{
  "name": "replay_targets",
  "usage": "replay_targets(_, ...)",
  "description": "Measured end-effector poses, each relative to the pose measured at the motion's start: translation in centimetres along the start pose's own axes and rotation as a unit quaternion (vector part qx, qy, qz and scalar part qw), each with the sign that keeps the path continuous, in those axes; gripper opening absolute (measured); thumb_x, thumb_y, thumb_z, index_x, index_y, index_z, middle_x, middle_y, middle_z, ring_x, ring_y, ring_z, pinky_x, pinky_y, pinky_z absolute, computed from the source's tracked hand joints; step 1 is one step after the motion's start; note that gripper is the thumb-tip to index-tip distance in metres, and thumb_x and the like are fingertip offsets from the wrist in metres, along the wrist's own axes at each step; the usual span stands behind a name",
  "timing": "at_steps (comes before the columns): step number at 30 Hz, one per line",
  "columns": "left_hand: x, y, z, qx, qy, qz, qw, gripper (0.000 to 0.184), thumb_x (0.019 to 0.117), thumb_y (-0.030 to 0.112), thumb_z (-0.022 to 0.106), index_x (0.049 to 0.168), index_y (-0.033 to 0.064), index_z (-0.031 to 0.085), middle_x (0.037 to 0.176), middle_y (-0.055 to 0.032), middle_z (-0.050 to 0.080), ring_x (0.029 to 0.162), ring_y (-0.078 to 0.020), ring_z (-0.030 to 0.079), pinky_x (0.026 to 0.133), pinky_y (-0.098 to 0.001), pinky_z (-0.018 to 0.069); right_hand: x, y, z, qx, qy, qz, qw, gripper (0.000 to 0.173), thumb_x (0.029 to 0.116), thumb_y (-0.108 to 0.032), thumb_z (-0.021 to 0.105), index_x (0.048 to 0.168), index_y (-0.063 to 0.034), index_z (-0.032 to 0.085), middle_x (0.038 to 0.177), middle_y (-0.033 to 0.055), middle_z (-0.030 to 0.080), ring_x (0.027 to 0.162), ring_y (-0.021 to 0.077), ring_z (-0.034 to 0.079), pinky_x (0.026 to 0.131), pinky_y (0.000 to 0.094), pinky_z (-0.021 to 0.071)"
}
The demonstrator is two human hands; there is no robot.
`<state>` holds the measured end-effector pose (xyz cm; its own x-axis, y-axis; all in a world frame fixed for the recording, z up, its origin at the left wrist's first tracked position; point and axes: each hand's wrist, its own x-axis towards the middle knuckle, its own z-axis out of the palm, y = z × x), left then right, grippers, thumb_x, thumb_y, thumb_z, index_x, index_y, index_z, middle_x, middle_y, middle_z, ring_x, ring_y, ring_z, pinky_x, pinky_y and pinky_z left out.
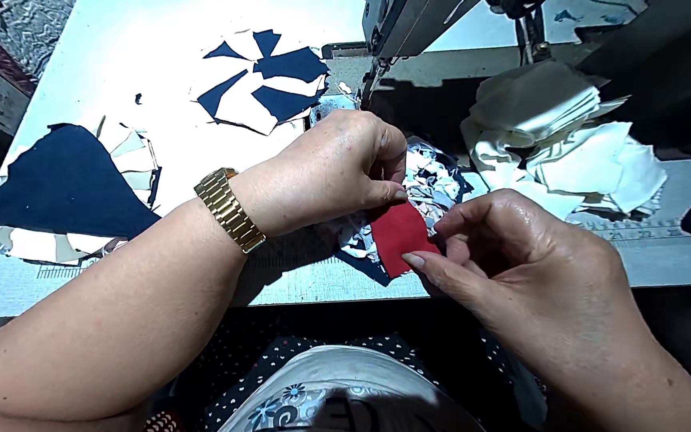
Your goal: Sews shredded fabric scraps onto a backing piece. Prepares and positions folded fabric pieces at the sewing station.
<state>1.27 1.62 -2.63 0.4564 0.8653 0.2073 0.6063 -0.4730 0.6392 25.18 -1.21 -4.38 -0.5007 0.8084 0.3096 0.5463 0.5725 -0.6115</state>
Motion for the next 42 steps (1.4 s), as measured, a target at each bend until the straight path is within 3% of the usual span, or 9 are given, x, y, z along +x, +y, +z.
replay_targets(6, 0.1, -0.5, -0.7, -0.037, 0.103, 0.014, 0.994, 0.015, 0.0985, 0.02, 0.068, 0.099, 0.0058, 0.072, 0.077, 0.0029, 0.066, 0.065, 0.0017, 0.059, 0.062, -0.0158, 0.05, 0.9, -0.8, -0.2, 0.005, 0.004, -0.113, 0.994, 0.015, 0.0925, -0.015, 0.068, 0.104, -0.0082, 0.074, 0.098, -0.0001, 0.064, 0.085, 0.0033, 0.063, 0.073, 0.0165, 0.0561)
replay_targets(10, 0.0, -0.8, -1.4, -0.046, 0.148, -0.037, 0.987, 0.015, 0.1016, 0.022, 0.062, 0.102, 0.0081, 0.069, 0.087, 0.0037, 0.067, 0.073, 0.0018, 0.06, 0.068, -0.0164, 0.0513, 1.4, -0.6, 1.5, -0.041, -0.041, -0.145, 0.988, 0.02, 0.0951, -0.017, 0.064, 0.108, -0.0077, 0.077, 0.098, 0.0032, 0.061, 0.087, 0.012, 0.06, 0.073, 0.0254, 0.0522)
replay_targets(12, -0.1, -0.8, -1.4, -0.037, 0.151, -0.064, 0.986, 0.014, 0.1011, 0.021, 0.062, 0.104, 0.0101, 0.069, 0.087, 0.0044, 0.067, 0.072, 0.0021, 0.06, 0.067, -0.0159, 0.0511, 1.4, -0.5, 1.3, -0.051, -0.059, -0.143, 0.987, 0.023, 0.0951, -0.02, 0.064, 0.111, -0.0096, 0.077, 0.099, 0.0009, 0.06, 0.088, 0.0095, 0.059, 0.072, 0.0212, 0.0511)
replay_targets(14, -0.3, -0.6, -1.4, -0.028, 0.154, -0.086, 0.984, 0.014, 0.1012, 0.022, 0.062, 0.106, 0.0119, 0.069, 0.087, 0.0052, 0.067, 0.07, 0.0031, 0.059, 0.065, -0.0145, 0.0497, 1.4, -0.3, 0.2, -0.026, -0.054, -0.141, 0.988, 0.024, 0.0958, -0.019, 0.065, 0.114, -0.0097, 0.077, 0.103, 0.0, 0.062, 0.091, 0.0046, 0.061, 0.075, 0.0161, 0.053)
replay_targets(18, -0.3, -0.6, -1.5, -0.028, 0.163, -0.092, 0.982, 0.014, 0.1007, 0.021, 0.062, 0.108, 0.0121, 0.069, 0.091, 0.0054, 0.068, 0.072, 0.004, 0.061, 0.066, -0.0132, 0.0506, 1.1, 1.8, -4.3, -0.064, -0.008, -0.105, 0.992, 0.019, 0.0969, -0.015, 0.063, 0.107, -0.0058, 0.076, 0.109, 0.0053, 0.068, 0.095, 0.0082, 0.066, 0.083, 0.024, 0.0579)
replay_targets(23, -0.3, -0.1, -1.6, -0.052, 0.16, -0.087, 0.982, 0.012, 0.1003, 0.019, 0.063, 0.109, 0.0131, 0.069, 0.09, 0.0062, 0.069, 0.072, 0.0037, 0.062, 0.066, -0.0129, 0.0512, -0.5, 5.7, -7.9, -0.149, -0.032, -0.051, 0.987, 0.021, 0.0893, -0.016, 0.063, 0.104, -0.0082, 0.076, 0.111, 0.0059, 0.066, 0.096, 0.0116, 0.065, 0.08, 0.0273, 0.0569)
replay_targets(30, -0.3, -0.3, -1.4, -0.052, 0.155, -0.083, 0.983, 0.014, 0.0998, 0.019, 0.063, 0.11, 0.0122, 0.069, 0.088, 0.0058, 0.069, 0.07, 0.0028, 0.062, 0.063, -0.0132, 0.0517, -0.8, 5.0, -5.9, -0.137, 0.018, -0.066, 0.988, 0.021, 0.0911, -0.025, 0.066, 0.099, -0.0079, 0.076, 0.109, 0.0061, 0.066, 0.094, 0.009, 0.064, 0.077, 0.022, 0.0545)
replay_targets(36, -0.4, -0.1, -1.5, -0.039, 0.155, -0.092, 0.983, 0.014, 0.1002, 0.021, 0.062, 0.11, 0.0135, 0.069, 0.087, 0.0071, 0.068, 0.07, 0.004, 0.061, 0.063, -0.0125, 0.0501, -0.1, 4.9, -4.8, -0.175, 0.015, -0.077, 0.981, 0.015, 0.0906, -0.012, 0.06, 0.089, -0.005, 0.074, 0.1, 0.0093, 0.066, 0.087, 0.0162, 0.063, 0.072, 0.0305, 0.0532)
replay_targets(42, -0.4, -0.1, -1.7, -0.038, 0.145, -0.081, 0.985, 0.014, 0.1, 0.021, 0.062, 0.11, 0.0131, 0.069, 0.086, 0.0074, 0.067, 0.069, 0.0047, 0.06, 0.063, -0.0121, 0.0495, -1.0, 5.8, -7.8, -0.11, -0.06, -0.058, 0.991, 0.012, 0.087, -0.022, 0.066, 0.087, -0.0154, 0.076, 0.103, -0.0031, 0.067, 0.09, 0.0013, 0.064, 0.072, 0.0157, 0.0541)
